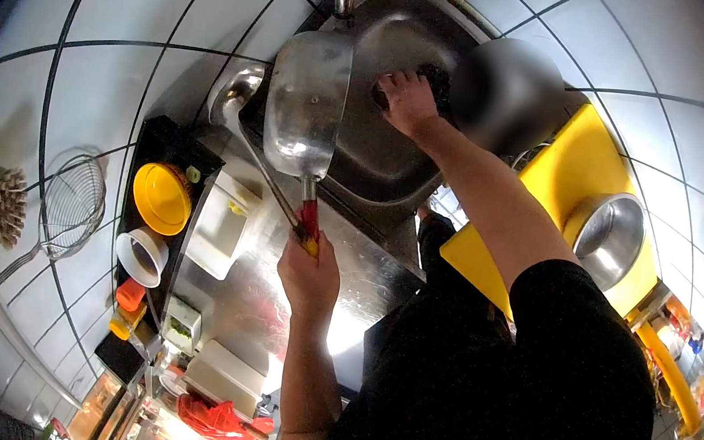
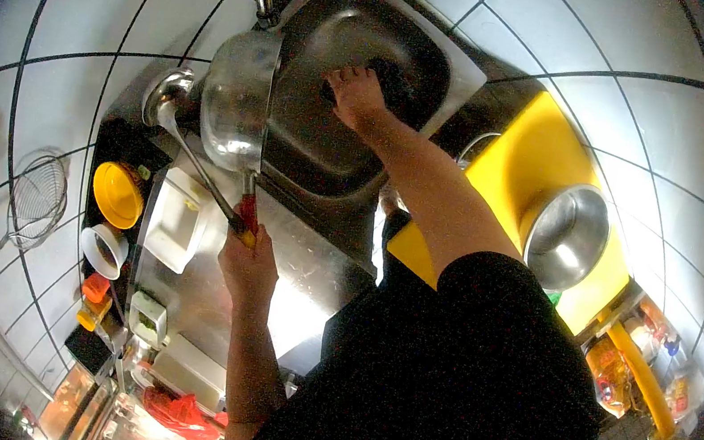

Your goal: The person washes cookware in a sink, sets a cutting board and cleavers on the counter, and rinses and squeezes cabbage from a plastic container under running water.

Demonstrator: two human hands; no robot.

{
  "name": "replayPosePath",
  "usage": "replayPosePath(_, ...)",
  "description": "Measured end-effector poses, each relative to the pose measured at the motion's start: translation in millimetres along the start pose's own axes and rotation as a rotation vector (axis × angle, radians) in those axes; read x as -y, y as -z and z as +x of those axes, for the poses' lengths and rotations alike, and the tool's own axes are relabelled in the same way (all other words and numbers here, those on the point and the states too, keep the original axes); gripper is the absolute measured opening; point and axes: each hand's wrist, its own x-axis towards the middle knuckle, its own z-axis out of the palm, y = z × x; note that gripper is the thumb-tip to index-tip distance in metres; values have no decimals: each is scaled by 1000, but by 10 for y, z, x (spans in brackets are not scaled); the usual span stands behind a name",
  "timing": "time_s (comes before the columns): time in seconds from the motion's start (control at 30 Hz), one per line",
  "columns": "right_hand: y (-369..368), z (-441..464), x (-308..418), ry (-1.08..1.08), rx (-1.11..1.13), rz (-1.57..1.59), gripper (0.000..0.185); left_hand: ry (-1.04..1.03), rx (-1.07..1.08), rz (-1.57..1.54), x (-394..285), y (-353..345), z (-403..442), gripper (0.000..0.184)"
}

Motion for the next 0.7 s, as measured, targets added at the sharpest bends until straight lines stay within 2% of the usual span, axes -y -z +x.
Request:
replayPosePath(0.13,280,-92,18,-19,65,-148,85,34,38,-21,147,-41,-8,25)
replayPosePath(0.2,469,-147,18,-85,121,-121,78,28,26,49,106,-51,-16,24)
replayPosePath(0.27,34,-20,-281,-191,80,-366,69,0,34,114,129,-58,-47,25)
replayPosePath(0.3,190,-5,-347,-288,209,-142,67,-35,12,58,139,-67,-59,29)
replayPosePath(0.33,243,10,-470,-311,286,-81,67,-77,-9,0,148,-73,-69,33)
replayPosePath(0.37,284,30,-599,-338,363,-21,68,-84,24,72,188,-80,-87,40)
replayPosePath(0.4,192,93,-680,-293,379,-123,70,-91,59,141,241,-92,-106,49)
replayPosePath(0.43,362,55,-557,-271,298,-166,71,-97,98,208,255,-89,-117,58)
replayPosePath(0.5,687,-176,-402,-228,141,-248,73,-51,140,279,182,-74,-138,59)
replayPosePath(0.6,696,-289,-413,-128,-77,-103,76,-31,201,345,149,-77,-152,61)
replayPosePath(0.7,664,-607,-437,-43,-191,67,68,-62,202,356,97,-77,-150,58)
